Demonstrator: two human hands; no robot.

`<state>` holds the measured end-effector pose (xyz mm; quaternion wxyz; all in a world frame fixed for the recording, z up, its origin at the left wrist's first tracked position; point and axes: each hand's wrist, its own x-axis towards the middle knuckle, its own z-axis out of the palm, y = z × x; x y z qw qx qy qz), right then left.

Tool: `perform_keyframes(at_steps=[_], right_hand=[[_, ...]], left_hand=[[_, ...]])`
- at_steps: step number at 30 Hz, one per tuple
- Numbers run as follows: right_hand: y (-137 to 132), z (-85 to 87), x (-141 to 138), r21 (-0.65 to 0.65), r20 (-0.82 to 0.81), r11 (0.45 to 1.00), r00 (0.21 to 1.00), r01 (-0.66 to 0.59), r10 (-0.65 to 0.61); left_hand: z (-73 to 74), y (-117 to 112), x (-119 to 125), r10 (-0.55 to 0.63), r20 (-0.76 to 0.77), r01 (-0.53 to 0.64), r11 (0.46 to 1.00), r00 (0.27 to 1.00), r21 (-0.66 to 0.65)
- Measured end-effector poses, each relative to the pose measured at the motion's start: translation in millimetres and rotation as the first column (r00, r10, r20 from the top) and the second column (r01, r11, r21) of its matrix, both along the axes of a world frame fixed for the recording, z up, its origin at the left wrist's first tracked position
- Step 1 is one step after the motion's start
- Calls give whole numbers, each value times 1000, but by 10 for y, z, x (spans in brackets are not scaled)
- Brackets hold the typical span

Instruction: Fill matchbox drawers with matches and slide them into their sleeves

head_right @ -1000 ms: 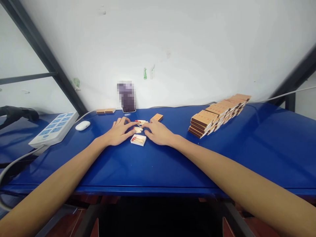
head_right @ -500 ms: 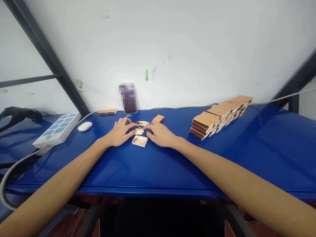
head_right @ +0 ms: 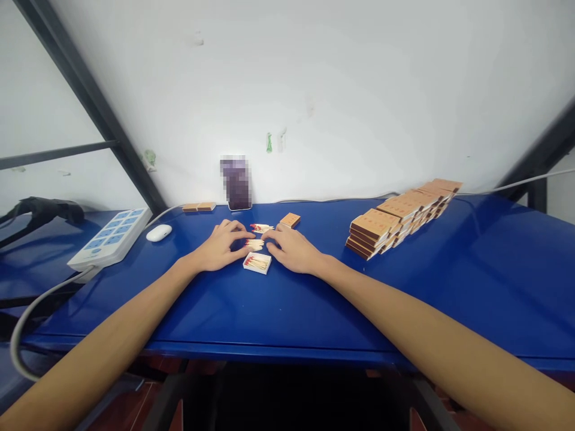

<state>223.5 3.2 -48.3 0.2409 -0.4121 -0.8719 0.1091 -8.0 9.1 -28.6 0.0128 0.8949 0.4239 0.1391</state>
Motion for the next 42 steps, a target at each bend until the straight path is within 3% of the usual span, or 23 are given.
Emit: perform_keyframes(at_steps=[4,19,27,33,42], right_hand=[[-15,15,2,-8,-34,1000,999,-13,13],[-23,30,1,-9,-2,1000,1000,-24,24],[53,97,-76,-34,19,995,995,-95,96],[123,130,-120,-56,15,996,997,-70,71],[120,89,-159,28,21,996,997,-80,79]], left_hand=[[16,-5,-12,-25,-14,24,999,1000,-48],[26,-3,39,-122,17,122,992,992,15],[-20,40,101,-113,1,113,993,994,36],[34,94,89,-127,11,127,992,992,-17],[-19,64,132,-72,-103,71,997,992,-12]])
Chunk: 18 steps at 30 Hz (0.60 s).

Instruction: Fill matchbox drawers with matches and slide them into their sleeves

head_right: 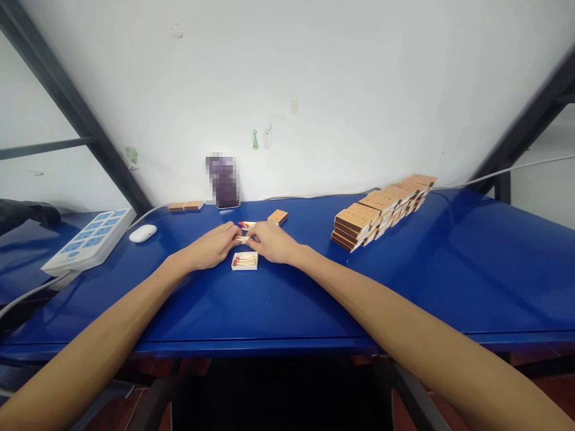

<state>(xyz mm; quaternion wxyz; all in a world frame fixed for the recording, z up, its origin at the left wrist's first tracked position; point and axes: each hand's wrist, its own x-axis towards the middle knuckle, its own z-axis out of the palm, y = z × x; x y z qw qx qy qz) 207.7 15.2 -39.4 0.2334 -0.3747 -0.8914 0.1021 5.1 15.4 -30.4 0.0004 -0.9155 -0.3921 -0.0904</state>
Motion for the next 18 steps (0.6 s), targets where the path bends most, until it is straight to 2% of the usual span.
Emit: perform_keyframes(at_steps=[5,11,15,18], right_hand=[[-28,55,8,49,14,999,1000,11,-12],[-162,183,74,-34,-33,999,999,5,-6],[-288,216,133,-109,-61,994,998,-28,21],[-351,224,155,-114,-72,992,996,-61,53]], left_hand=[[-2,1,-7,-28,-25,29,1000,999,7],[115,-138,1,-36,58,36,999,998,-9],[195,-298,26,-102,107,111,990,989,-86],[225,-384,32,-132,129,149,980,983,-131]])
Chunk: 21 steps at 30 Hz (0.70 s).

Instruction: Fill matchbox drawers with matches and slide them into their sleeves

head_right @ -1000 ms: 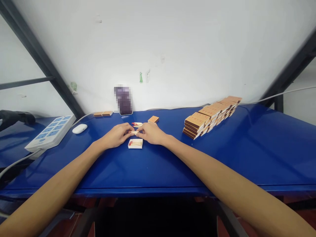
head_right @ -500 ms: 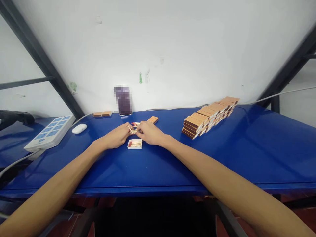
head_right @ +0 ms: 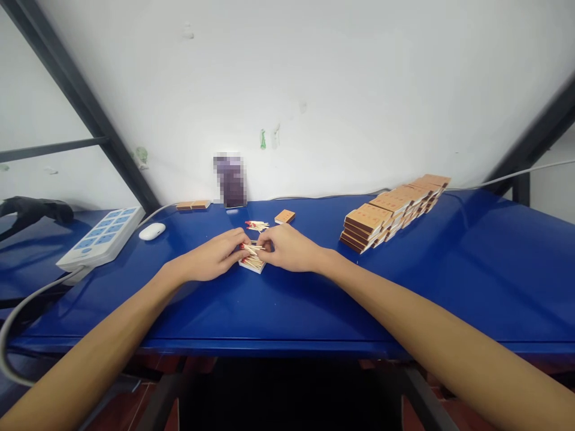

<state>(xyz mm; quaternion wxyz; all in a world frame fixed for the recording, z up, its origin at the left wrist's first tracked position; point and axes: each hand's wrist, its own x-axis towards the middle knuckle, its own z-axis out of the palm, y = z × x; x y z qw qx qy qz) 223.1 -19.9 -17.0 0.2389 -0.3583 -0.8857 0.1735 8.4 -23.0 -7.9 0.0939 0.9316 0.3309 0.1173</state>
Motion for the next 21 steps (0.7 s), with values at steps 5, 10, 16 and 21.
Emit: perform_keyframes(at_steps=[5,10,16,21], right_hand=[[-37,2,9,74,26,997,999,-33,31],[-56,7,32,84,48,991,994,-102,98],[0,-8,41,65,-22,997,999,-36,38],[42,-54,22,-83,-45,994,997,-65,62]], left_hand=[[3,-35,-15,9,10,-10,1000,1000,16],[-36,-10,-32,0,30,-1,999,1000,32],[-16,-9,-32,-12,72,10,1000,997,25],[19,-35,-21,7,83,-2,998,997,-59]])
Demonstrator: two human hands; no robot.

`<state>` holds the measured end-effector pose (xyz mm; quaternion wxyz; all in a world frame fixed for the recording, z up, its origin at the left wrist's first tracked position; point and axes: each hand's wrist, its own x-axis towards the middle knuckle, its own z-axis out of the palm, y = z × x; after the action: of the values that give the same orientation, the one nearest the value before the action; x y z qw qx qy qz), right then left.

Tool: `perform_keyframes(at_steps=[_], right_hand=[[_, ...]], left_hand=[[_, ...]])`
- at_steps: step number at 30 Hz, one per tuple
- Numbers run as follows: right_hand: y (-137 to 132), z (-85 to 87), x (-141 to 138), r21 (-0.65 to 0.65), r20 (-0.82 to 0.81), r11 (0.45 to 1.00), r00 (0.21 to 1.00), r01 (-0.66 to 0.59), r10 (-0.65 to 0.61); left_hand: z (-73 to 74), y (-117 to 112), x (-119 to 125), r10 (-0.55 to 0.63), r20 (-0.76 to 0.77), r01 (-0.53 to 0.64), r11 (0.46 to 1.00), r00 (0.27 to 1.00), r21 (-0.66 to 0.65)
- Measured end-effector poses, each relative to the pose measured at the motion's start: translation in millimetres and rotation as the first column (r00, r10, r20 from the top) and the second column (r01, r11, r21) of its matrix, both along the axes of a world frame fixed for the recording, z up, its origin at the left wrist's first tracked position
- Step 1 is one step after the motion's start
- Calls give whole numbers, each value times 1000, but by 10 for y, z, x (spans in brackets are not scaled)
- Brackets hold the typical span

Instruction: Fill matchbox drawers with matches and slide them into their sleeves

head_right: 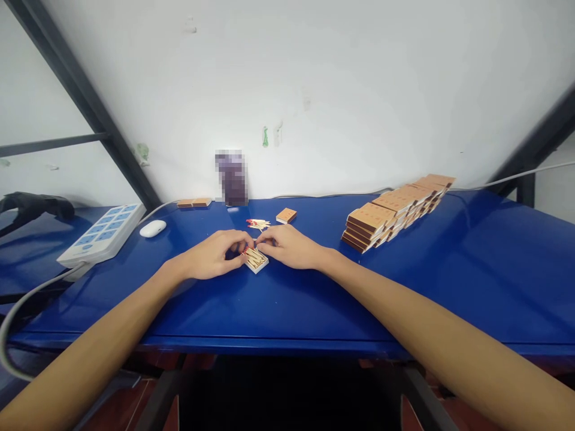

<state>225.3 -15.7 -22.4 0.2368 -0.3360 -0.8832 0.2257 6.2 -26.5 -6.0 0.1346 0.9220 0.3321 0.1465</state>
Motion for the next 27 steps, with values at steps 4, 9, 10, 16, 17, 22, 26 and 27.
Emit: perform_keyframes(at_steps=[4,9,10,16,17,22,26,27], right_hand=[[-1,-25,-15,-112,-49,994,999,-11,6],[10,-64,-21,-175,-95,985,995,-3,-14],[14,-73,-23,-165,-99,986,995,0,-16],[16,-110,-26,-66,-131,998,991,-19,10],[11,-108,-25,-48,-130,999,991,-22,15],[-7,-76,-22,94,-47,993,996,-73,77],[-18,-56,-32,164,45,980,993,-116,110],[-22,-54,-34,167,55,979,993,-115,108]], left_hand=[[2,-14,1,7,9,-7,1000,1000,-6],[6,-15,-1,-10,8,10,1000,1000,4],[6,-13,-2,-10,12,10,1000,1000,6],[1,-1,-9,-19,40,21,999,999,-49],[-2,-1,-11,-21,52,24,998,998,-62],[-16,6,-22,-9,137,23,994,991,-103],[-17,11,-26,8,160,13,991,987,-134],[-15,10,-25,10,165,12,991,986,-134]])
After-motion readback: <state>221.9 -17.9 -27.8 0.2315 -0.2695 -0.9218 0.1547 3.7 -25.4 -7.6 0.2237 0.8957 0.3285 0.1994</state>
